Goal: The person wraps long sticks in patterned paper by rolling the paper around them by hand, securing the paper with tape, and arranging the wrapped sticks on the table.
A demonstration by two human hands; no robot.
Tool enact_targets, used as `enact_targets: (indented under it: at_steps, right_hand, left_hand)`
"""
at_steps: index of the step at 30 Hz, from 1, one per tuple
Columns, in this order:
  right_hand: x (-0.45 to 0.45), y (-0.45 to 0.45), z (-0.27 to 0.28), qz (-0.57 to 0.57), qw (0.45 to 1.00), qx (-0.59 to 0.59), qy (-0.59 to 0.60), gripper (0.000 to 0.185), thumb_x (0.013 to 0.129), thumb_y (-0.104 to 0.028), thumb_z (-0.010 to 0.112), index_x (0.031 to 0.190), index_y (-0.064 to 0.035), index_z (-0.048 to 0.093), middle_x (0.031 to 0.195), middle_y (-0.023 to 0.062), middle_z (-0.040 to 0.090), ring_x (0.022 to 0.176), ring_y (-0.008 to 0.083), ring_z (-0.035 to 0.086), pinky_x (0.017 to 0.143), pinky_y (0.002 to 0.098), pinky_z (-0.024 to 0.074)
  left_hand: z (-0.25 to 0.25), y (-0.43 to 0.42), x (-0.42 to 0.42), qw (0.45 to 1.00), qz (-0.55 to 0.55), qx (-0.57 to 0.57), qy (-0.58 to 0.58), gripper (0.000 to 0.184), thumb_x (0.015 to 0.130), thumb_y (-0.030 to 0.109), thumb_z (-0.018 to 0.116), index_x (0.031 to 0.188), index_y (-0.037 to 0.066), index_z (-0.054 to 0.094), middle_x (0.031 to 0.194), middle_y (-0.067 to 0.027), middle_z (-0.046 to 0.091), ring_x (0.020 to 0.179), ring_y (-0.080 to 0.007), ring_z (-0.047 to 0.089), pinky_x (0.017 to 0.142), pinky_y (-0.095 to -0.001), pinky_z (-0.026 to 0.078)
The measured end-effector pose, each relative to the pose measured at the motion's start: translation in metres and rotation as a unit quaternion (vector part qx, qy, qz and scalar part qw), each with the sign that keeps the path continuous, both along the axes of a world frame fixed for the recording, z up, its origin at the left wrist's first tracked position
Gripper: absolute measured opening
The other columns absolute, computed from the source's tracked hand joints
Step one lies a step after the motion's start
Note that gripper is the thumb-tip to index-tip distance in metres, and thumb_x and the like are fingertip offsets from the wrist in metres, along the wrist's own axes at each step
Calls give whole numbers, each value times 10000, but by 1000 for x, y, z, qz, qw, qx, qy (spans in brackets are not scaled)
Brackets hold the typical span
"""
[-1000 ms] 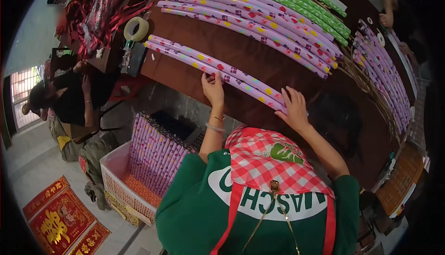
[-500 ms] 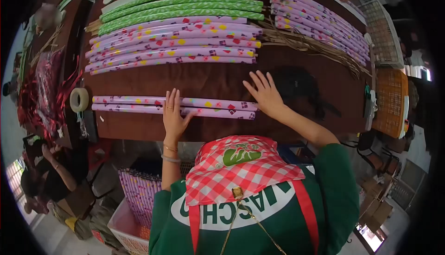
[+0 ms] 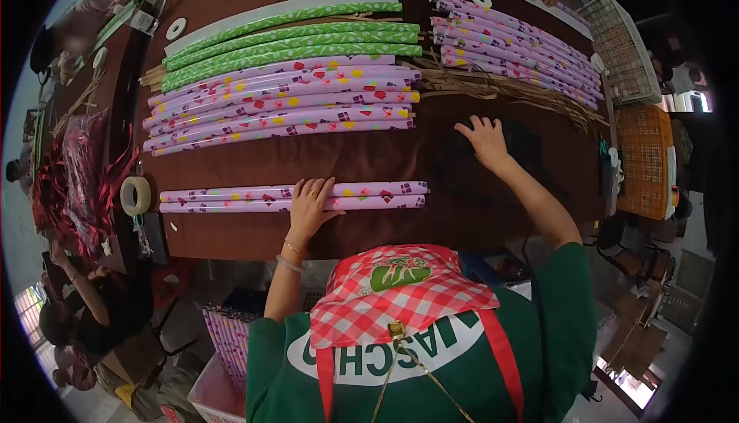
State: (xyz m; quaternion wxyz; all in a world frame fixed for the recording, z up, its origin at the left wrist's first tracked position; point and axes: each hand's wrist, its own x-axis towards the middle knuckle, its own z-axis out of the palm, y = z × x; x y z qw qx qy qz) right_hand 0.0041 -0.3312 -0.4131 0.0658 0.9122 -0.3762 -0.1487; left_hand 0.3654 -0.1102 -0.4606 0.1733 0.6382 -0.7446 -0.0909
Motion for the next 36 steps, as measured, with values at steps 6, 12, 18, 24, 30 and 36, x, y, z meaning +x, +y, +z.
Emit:
enact_targets:
  at_steps: [6,12,18,24,30,36]
  right_hand:
    - [81,-8,21,55,960,72,-263,487,683,-179,700,1125,-106,512,1123,93,502,1053,255,491,887,382,378]
    - [142,-8,-20,95,945,22,-311,375,709,-203,683,1037,-88,541,999,79,549,974,245,533,817,348,419]
    - [142,-16,-28,103,940,21,-324,281,704,-161,651,938,-62,534,906,89,529,860,262,552,732,361,444]
    - [129,3,81,190,908,-92,-362,220,677,-151,580,873,-58,537,820,63,507,759,198,550,647,315,435]
    - [92,28,138,173,918,-105,-341,363,698,-264,663,996,-96,540,1006,57,529,886,191,543,781,326,425]
    - [-77,78,114,-323,839,-190,-394,165,855,-245,551,888,-85,575,834,101,564,734,300,568,610,385,467]
  left_hand:
    - [1,-2,-1,1000,5,7,12,747,582,437,728,1200,96,485,1111,-69,504,1062,-250,467,976,-435,308]
    - [6,-3,-3,999,10,2,31,730,554,407,743,1172,101,504,1074,-77,516,1044,-258,487,975,-437,319]
    - [11,-2,-4,999,12,35,30,925,540,486,735,1281,44,401,1198,-121,473,1165,-272,418,1033,-450,253]
    - [53,-41,1,986,61,-155,-18,806,657,255,746,1315,17,346,1322,-159,379,1248,-352,335,1036,-476,262]
    - [103,-120,29,984,21,-153,-93,476,620,66,675,1071,49,523,1007,-107,581,1007,-275,530,989,-439,328]
    - [95,-131,43,979,74,-149,-115,385,616,21,643,987,58,548,911,-95,584,887,-278,552,810,-399,428]
